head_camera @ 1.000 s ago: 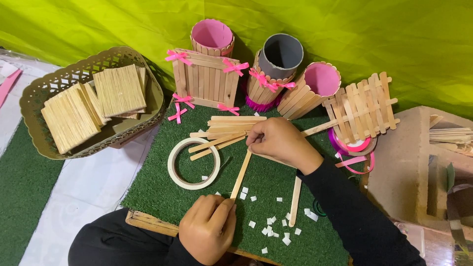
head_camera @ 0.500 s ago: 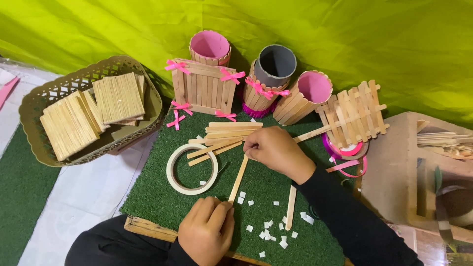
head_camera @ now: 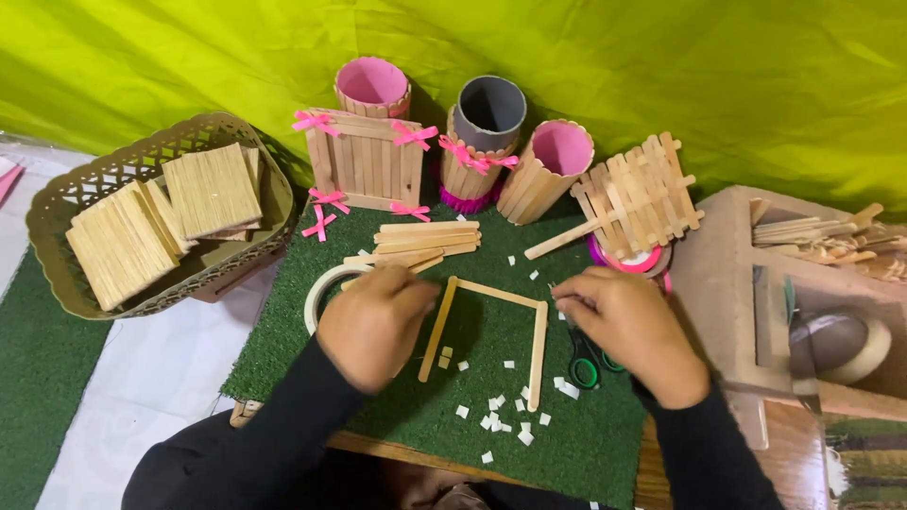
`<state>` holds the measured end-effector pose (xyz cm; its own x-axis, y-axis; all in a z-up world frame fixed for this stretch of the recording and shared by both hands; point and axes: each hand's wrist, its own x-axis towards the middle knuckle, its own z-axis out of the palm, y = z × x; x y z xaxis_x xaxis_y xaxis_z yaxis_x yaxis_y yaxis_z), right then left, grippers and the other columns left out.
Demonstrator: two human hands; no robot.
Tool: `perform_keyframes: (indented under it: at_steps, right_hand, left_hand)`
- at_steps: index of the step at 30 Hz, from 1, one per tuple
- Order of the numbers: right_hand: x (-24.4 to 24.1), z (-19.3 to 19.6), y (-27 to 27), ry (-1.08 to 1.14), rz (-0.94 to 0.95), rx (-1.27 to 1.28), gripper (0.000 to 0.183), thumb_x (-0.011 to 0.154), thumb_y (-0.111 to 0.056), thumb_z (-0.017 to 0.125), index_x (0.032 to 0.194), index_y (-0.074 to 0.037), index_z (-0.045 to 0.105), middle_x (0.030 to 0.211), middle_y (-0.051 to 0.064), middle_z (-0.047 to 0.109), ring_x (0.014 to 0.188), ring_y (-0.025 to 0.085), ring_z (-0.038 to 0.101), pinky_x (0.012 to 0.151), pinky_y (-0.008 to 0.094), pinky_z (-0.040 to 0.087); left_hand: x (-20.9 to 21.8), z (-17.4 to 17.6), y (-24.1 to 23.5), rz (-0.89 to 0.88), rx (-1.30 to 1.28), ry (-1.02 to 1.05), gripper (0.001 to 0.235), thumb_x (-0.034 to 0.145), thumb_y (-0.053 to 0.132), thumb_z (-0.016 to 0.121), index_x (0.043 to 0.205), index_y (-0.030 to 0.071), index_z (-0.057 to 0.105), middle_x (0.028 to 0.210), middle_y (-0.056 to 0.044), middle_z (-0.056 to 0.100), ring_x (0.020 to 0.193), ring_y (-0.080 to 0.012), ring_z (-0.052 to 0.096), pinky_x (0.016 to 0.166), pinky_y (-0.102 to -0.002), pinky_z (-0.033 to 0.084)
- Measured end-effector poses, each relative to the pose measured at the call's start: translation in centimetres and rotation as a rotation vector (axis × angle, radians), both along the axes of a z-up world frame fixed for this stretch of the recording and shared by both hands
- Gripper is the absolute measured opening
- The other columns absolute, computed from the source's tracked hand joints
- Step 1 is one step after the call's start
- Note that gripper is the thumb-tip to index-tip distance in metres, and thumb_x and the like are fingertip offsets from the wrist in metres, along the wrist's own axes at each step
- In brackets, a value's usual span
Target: Assembling a small structure using popsicle sticks, double-sided tape, and scissors
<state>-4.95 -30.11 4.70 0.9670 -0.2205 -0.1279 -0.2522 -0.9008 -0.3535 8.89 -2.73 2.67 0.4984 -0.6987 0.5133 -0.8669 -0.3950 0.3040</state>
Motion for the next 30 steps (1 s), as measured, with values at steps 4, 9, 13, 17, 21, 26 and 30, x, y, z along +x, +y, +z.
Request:
perform_keyframes:
  at_steps: [4, 9, 13, 17, 21, 26, 30]
  right_hand:
    - [-0.8, -2.3, 0.4, -0.089, -0.02, 0.049, 0.022, 0.083, -0.026, 0.075, 0.105, -0.026, 0.08, 0.088, 0.001, 0.079, 0.085, 0.025, 0.075, 0.075, 0.039, 0.06]
    - [-0.4, -3.3, 0.5, -0.079, 0.053, 0.081, 0.025, 0.078, -0.027, 0.078, 0.102, -0.022, 0.08, 0.087, -0.001, 0.076, 0.078, 0.024, 0.075, 0.069, 0.04, 0.061]
    - [-0.5, -4.5, 0.0, -0.09, 0.043, 0.084, 0.025, 0.078, -0.028, 0.08, 0.102, -0.024, 0.079, 0.086, -0.004, 0.075, 0.076, 0.021, 0.075, 0.067, 0.038, 0.061]
    - [-0.5, -5.1, -0.2, -0.084, 0.037, 0.07, 0.025, 0.078, -0.029, 0.081, 0.102, -0.024, 0.079, 0.084, -0.006, 0.073, 0.075, 0.019, 0.075, 0.065, 0.036, 0.061]
    - [-0.7, -4.0, 0.9, -0.122, -0.009, 0.086, 0.03, 0.078, -0.023, 0.081, 0.107, -0.02, 0.078, 0.083, -0.002, 0.074, 0.074, 0.02, 0.075, 0.065, 0.037, 0.061]
    - [-3.3, -1.6, 4.4, -0.141, -0.215, 0.058, 0.023, 0.081, -0.028, 0.08, 0.101, -0.019, 0.075, 0.068, -0.002, 0.073, 0.058, 0.018, 0.068, 0.055, 0.033, 0.053]
    - [-4.9, -2.7, 7.5, -0.011, -0.27, -0.029, 0.024, 0.08, -0.034, 0.078, 0.092, -0.017, 0.066, 0.059, -0.004, 0.069, 0.046, 0.019, 0.065, 0.047, 0.033, 0.049]
  left_hand:
    - [3.2, -2.2, -3.2, -0.137, 0.003, -0.096, 0.004, 0.082, 0.014, 0.081, 0.08, 0.016, 0.078, 0.082, -0.004, 0.069, 0.078, -0.0242, 0.068, 0.066, -0.034, 0.054]
    - [3.9, -5.2, -3.6, -0.199, 0.095, 0.025, 0.007, 0.087, 0.027, 0.078, 0.088, 0.02, 0.08, 0.086, 0.001, 0.068, 0.084, -0.0235, 0.065, 0.066, -0.037, 0.051]
    - [3.9, -5.2, -3.6, -0.185, 0.125, 0.06, 0.009, 0.088, 0.029, 0.078, 0.088, 0.02, 0.08, 0.088, 0.002, 0.069, 0.086, -0.023, 0.065, 0.068, -0.037, 0.051]
    - [4.0, -5.3, -3.6, -0.189, 0.147, 0.1, 0.011, 0.087, 0.028, 0.078, 0.09, 0.018, 0.079, 0.088, 0.0, 0.07, 0.086, -0.0243, 0.066, 0.068, -0.038, 0.051]
    - [4.0, -5.3, -3.5, -0.186, 0.152, 0.099, 0.01, 0.089, 0.028, 0.077, 0.092, 0.019, 0.079, 0.087, 0.001, 0.068, 0.085, -0.0234, 0.066, 0.069, -0.037, 0.049]
    - [3.4, -4.5, -3.3, -0.172, 0.14, 0.09, 0.011, 0.084, 0.023, 0.076, 0.093, 0.017, 0.079, 0.089, 0.0, 0.068, 0.085, -0.0236, 0.065, 0.074, -0.038, 0.049]
    - [3.2, -4.7, -3.3, -0.167, 0.113, 0.061, 0.015, 0.08, 0.018, 0.076, 0.095, 0.016, 0.078, 0.091, 0.001, 0.065, 0.085, -0.0236, 0.062, 0.076, -0.039, 0.047]
